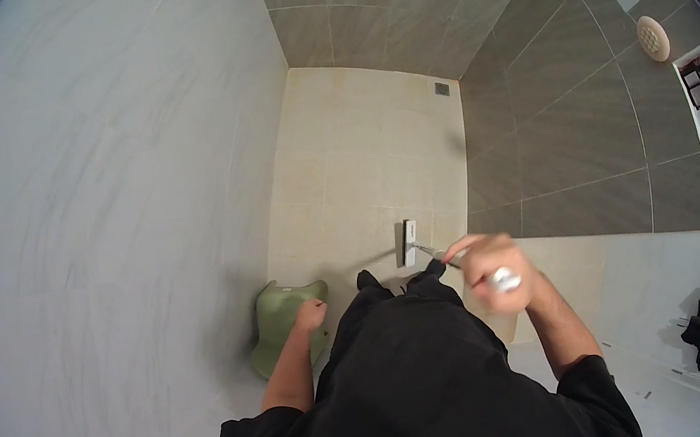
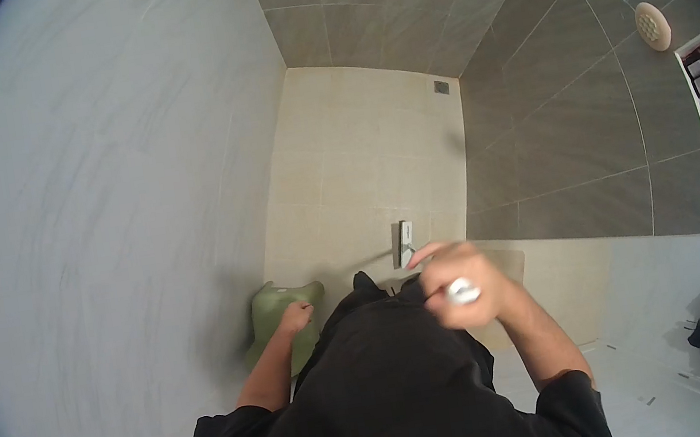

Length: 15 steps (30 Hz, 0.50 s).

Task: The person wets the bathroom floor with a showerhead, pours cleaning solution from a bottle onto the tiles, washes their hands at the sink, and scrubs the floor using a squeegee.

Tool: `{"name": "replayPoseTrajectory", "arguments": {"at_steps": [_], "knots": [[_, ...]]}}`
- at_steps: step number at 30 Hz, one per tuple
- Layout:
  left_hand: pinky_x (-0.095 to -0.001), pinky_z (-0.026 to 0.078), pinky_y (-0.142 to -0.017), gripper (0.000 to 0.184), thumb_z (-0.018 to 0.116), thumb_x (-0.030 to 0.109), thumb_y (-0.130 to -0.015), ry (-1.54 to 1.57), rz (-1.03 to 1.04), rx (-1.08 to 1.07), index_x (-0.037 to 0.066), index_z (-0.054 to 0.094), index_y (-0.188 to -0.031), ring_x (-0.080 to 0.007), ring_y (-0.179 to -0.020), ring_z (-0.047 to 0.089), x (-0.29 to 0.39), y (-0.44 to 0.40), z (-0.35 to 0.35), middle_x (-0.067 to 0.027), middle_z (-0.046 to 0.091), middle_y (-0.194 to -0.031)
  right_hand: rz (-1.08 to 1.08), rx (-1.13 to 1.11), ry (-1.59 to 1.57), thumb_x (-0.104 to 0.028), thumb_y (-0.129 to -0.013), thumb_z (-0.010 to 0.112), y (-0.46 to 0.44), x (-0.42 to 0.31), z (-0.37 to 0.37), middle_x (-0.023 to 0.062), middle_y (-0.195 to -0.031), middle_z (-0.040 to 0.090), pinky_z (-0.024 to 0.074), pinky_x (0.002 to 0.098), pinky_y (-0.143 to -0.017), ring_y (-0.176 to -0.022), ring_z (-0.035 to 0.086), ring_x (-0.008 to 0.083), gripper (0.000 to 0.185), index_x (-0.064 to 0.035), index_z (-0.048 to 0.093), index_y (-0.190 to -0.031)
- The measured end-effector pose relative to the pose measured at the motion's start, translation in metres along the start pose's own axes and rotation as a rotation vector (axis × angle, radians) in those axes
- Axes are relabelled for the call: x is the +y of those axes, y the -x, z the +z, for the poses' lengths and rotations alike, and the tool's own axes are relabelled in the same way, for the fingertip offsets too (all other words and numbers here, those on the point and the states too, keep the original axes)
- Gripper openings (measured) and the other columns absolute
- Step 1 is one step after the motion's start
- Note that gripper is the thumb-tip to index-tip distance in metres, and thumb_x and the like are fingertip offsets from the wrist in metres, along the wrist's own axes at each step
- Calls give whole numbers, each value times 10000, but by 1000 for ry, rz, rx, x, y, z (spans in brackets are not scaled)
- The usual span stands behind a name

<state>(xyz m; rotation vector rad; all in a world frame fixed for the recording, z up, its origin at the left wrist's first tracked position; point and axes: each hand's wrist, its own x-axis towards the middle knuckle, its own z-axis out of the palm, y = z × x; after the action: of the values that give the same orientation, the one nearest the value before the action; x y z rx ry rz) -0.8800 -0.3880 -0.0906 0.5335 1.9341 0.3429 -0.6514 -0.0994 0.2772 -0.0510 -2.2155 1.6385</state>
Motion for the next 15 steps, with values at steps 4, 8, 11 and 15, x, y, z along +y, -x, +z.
{"name": "replayPoseTrajectory", "arguments": {"at_steps": [4,8,11,15], "knots": [[-393,486,-904,353,563,257,-851,22,96,-3,-5,664,-1065,-341,-1026,636,3,-33,25,-202,671,-1068,38,-417,180,-47,-708,632,-16,-12,30,22,-542,496,427,468,-979,-512,524,238,166,-72,503,-607],[-394,482,-914,359,559,256,-859,59,121,9,-14,660,-1074,-344,-1040,631,31,-28,21,-198,670,-1084,66,-568,614,-98,-753,649,-11,-7,28,62,-927,610,359,551,-1057,-810,613,208,75,-79,587,-717],[-405,482,-910,362,565,263,-861,109,115,5,-11,661,-1078,-343,-1046,630,26,-34,24,-204,664,-1102,143,-610,845,-166,-793,639,13,10,20,96,-1167,522,318,578,-1080,-1075,553,213,99,-78,633,-837],[-407,488,-895,355,573,273,-857,-6,112,21,4,673,-1067,-343,-1026,638,5,-40,21,-200,674,-1078,454,-726,936,-99,-776,646,75,53,6,111,-1326,471,415,479,-1030,-1190,519,245,214,-89,668,-988]]}}
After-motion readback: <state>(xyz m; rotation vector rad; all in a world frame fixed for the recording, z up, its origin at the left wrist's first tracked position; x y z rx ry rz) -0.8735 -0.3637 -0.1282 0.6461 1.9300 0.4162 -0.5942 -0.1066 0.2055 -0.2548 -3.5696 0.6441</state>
